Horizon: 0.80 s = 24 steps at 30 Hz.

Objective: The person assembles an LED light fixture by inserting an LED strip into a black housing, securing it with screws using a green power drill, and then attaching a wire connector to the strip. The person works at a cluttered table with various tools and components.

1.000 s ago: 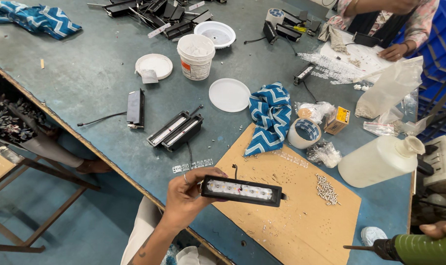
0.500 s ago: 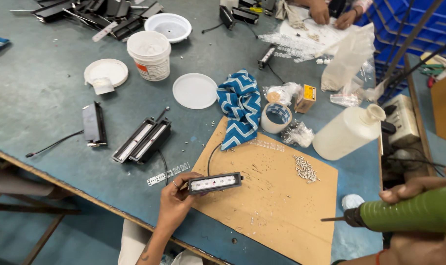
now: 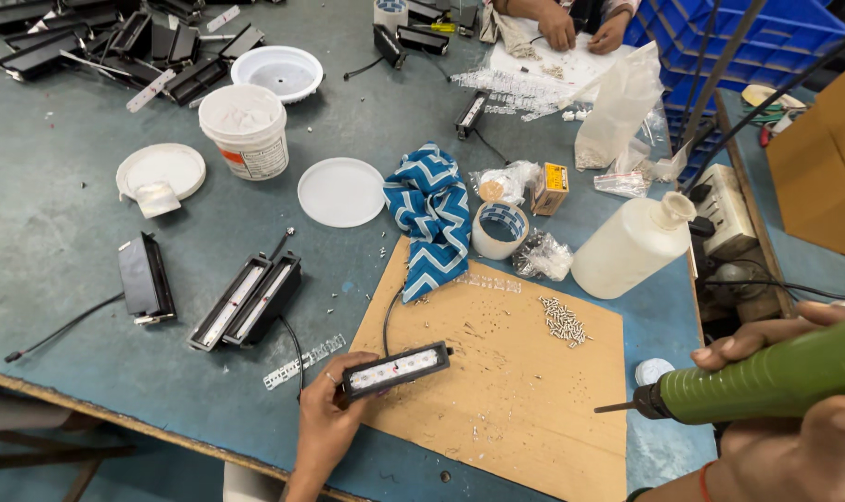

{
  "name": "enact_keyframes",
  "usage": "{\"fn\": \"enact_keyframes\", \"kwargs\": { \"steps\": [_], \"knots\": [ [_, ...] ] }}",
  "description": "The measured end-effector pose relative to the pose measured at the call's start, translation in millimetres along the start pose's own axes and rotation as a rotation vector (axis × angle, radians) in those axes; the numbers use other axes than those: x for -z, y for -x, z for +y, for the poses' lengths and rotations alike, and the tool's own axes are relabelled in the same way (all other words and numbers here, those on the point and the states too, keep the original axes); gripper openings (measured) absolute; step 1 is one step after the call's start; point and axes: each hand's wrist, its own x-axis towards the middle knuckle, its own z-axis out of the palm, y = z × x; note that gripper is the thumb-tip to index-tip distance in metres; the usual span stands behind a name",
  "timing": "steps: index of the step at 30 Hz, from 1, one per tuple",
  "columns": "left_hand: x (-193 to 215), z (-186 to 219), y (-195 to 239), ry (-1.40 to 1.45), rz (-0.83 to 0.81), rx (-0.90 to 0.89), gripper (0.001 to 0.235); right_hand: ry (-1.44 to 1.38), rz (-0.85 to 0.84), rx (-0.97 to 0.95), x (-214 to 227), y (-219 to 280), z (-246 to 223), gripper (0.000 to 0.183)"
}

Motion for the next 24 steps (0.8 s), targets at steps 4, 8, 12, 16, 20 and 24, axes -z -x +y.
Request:
{"fn": "enact_keyframes", "kwargs": {
  "steps": [4, 8, 12, 16, 20, 24],
  "knots": [
    [2, -6, 2, 0.171, 0.042, 0.051, 0.035, 0.053, 0.118, 0.052, -1, -5, 2, 0.078],
    [3, -14, 2, 0.185, 0.131, -0.162, 0.036, 0.135, 0.165, 0.135, -8, 4, 1, 0.062],
    [3, -14, 6, 0.197, 0.216, -0.120, 0.036, 0.330, 0.172, 0.319, -27, 15, 4, 0.047],
    [3, -9, 7, 0.186, 0.249, -0.135, 0.037, 0.510, 0.100, 0.493, -48, 33, -6, 0.033],
    [4, -1, 6, 0.287, 0.205, -0.160, 0.035, 0.561, -0.101, 0.553, -106, 36, -11, 0.024],
    [9, 6, 8, 0.260, 0.178, -0.116, 0.035, 0.497, -0.359, 0.399, -154, 38, -9, 0.022]
  ]
}}
